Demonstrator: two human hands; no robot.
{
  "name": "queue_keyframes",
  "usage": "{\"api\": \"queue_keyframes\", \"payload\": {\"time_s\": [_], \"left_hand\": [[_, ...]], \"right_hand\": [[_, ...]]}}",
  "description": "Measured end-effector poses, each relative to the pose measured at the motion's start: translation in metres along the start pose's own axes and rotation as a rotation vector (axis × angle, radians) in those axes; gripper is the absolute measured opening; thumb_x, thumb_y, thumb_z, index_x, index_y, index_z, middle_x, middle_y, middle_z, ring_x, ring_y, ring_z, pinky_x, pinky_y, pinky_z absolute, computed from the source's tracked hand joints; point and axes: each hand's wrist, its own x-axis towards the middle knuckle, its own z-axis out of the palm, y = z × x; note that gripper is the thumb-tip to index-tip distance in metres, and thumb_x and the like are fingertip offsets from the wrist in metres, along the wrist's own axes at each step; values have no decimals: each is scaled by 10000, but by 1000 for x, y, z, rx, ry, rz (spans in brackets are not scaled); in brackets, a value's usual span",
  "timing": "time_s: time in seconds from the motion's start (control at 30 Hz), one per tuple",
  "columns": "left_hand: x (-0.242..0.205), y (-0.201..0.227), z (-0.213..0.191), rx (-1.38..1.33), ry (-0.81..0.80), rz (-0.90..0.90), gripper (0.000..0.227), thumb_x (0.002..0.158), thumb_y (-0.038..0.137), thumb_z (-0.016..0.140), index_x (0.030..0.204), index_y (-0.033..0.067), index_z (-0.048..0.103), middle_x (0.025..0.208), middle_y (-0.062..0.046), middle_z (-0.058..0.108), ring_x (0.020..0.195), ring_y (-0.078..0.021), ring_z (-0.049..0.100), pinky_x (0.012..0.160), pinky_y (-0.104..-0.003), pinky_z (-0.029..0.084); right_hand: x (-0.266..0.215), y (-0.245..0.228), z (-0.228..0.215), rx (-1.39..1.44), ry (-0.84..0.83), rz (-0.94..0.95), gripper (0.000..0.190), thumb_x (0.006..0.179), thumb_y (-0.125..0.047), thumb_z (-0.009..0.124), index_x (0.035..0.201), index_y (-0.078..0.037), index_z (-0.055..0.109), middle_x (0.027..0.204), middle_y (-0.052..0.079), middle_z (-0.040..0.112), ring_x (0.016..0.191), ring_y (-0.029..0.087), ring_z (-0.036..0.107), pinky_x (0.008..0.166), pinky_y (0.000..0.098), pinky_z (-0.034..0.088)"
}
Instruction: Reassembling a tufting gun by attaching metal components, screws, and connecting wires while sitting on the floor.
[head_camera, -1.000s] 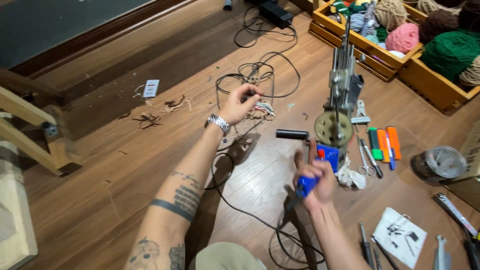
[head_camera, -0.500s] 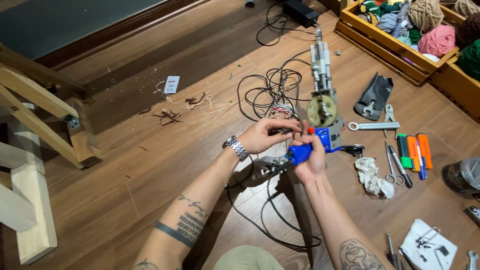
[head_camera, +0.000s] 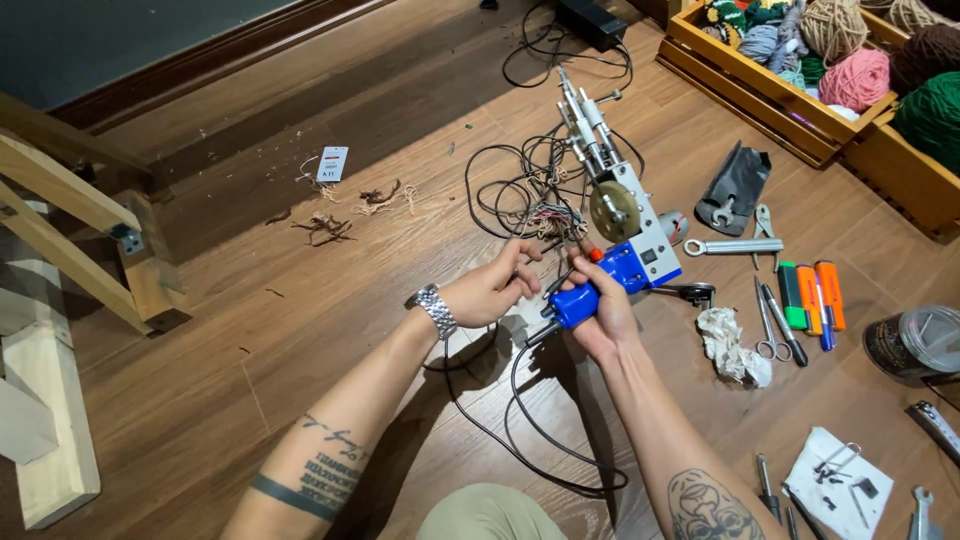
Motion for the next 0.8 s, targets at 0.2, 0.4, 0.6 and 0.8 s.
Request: {"api": "queue_keyframes", "payload": {"time_s": [0.2,0.4,0.6,0.8], "left_hand": [[-14,35,-14,212,-288,-298,212,1068,159,444,1233,144,311,1007,-48,806,710,-156,767,761,-291,599],[11,-5,-8,421,-277,-331,347,1052,409,511,1029,156,748,910,-8,819,967,-188,771,881,-360,590],[10,-6,-11,420,-280,-284,396,1077,393,481,1101,117,764,853,-108,784,839,-288,740,778,-374,563],[7,4,-8,478,-214,-330,372,1057,373,507,1078,76,729,710,-57,695,732,-242,679,678,-344,517]], "right_hand": [[0,-2,-5,17,11,10,349,926,15,711,1215,-167,637,1130,18,733,738,61,643,785,270,518],[-9,5,4,-1,10,21,372,927,19,714,1231,-166,604,1144,42,730,773,83,665,803,289,527],[-21,5,19,-55,34,-11,450,917,36,714,1309,-132,567,1110,59,726,780,93,676,782,298,542],[-30,2,28,-85,69,-41,569,903,55,717,1425,-109,557,1165,96,726,780,123,690,781,311,554]]}}
